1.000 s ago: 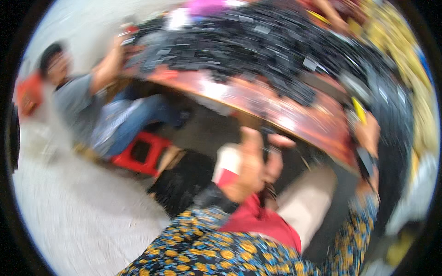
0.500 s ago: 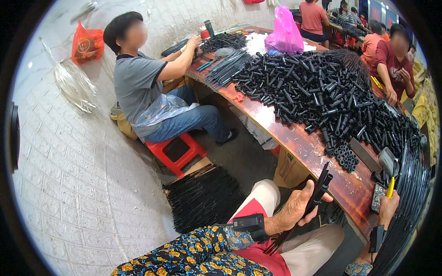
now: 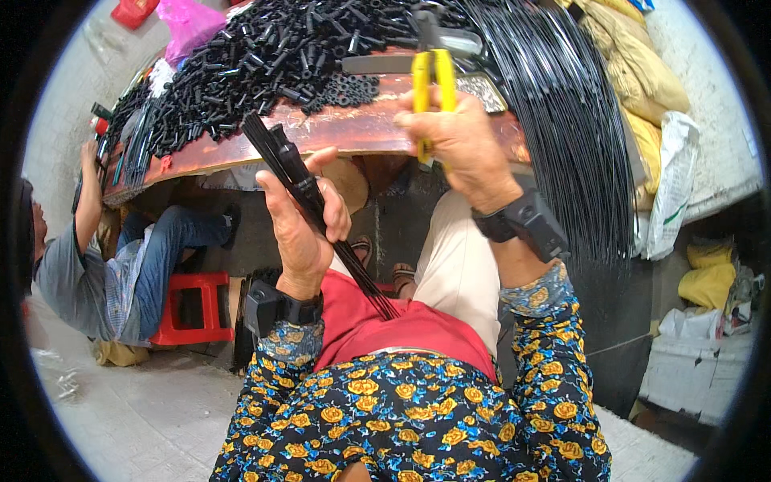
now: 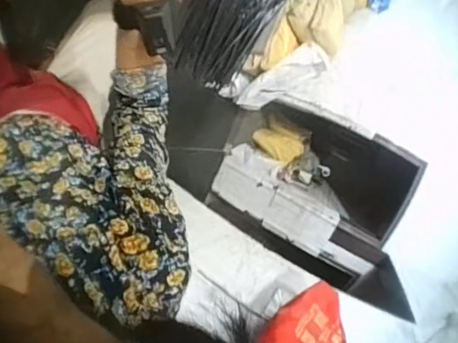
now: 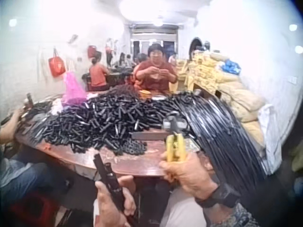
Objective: Assembling and trimming black umbrella frame rods using pliers.
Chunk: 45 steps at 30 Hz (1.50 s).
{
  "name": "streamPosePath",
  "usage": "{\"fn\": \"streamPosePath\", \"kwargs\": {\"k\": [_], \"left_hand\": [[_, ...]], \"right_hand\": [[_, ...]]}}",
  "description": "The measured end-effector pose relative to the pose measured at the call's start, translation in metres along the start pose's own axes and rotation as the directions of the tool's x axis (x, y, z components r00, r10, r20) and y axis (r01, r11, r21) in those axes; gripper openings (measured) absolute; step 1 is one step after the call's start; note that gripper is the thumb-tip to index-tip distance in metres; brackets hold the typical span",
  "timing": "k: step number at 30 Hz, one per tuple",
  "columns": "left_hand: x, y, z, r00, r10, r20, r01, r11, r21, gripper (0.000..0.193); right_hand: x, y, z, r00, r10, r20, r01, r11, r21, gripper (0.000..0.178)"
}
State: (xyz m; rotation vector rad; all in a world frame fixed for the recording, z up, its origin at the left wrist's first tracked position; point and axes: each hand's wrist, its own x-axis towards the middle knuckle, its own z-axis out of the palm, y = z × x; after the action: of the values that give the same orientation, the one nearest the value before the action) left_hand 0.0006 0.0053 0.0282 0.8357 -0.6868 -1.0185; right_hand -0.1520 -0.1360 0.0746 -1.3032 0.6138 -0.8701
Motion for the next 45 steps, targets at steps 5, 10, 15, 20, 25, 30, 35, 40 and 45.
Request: {"fn": "streamPosePath", "kwargs": {"k": [5, 10, 15, 20, 25, 30, 35, 40, 45], "left_hand": [[-0.006, -0.013, 0.015, 0.998, 0.042, 0.037, -0.040, 0.997, -0.066, 0.083], [-0.012, -0.004, 0.026, 0.999, 0.024, 0.031, -0.022, 0.998, -0.061, 0.088], [-0.014, -0.003, 0.030, 0.995, -0.079, -0.067, 0.076, 0.995, -0.059, 0.091], [-0.015, -0.007, 0.034, 0.989, -0.094, -0.111, 0.088, 0.994, -0.059, 0.088], [-0.012, -0.004, 0.034, 0.992, -0.054, -0.115, 0.045, 0.996, -0.080, 0.086], [-0.013, -0.004, 0.033, 0.989, -0.065, -0.131, 0.056, 0.996, -0.071, 0.085], [-0.012, -0.008, 0.030, 0.993, -0.053, -0.101, 0.043, 0.994, -0.100, 0.083], [-0.012, -0.007, 0.028, 0.995, -0.048, -0.092, 0.039, 0.995, -0.093, 0.083], [-0.012, -0.007, 0.029, 0.993, -0.057, -0.105, 0.046, 0.994, -0.102, 0.081]], "right_hand": [[-0.033, 0.009, 0.022, 0.998, -0.003, 0.061, -0.009, 0.980, 0.199, 0.022], [-0.050, 0.004, 0.044, 0.995, -0.064, 0.079, 0.045, 0.976, 0.214, 0.015], [-0.061, 0.010, 0.061, 0.986, -0.150, 0.078, 0.140, 0.982, 0.124, 0.010], [-0.067, 0.006, 0.060, 0.976, -0.213, 0.041, 0.209, 0.975, 0.077, 0.014], [-0.063, 0.005, 0.065, 0.979, -0.199, 0.045, 0.195, 0.978, 0.081, 0.011], [-0.062, 0.007, 0.063, 0.982, -0.183, 0.052, 0.179, 0.981, 0.075, 0.010], [-0.062, 0.007, 0.065, 0.981, -0.190, 0.043, 0.187, 0.981, 0.060, 0.010], [-0.061, 0.006, 0.066, 0.981, -0.192, 0.033, 0.190, 0.980, 0.052, 0.011], [-0.061, 0.004, 0.066, 0.973, -0.227, 0.035, 0.228, 0.974, -0.016, 0.012]]}}
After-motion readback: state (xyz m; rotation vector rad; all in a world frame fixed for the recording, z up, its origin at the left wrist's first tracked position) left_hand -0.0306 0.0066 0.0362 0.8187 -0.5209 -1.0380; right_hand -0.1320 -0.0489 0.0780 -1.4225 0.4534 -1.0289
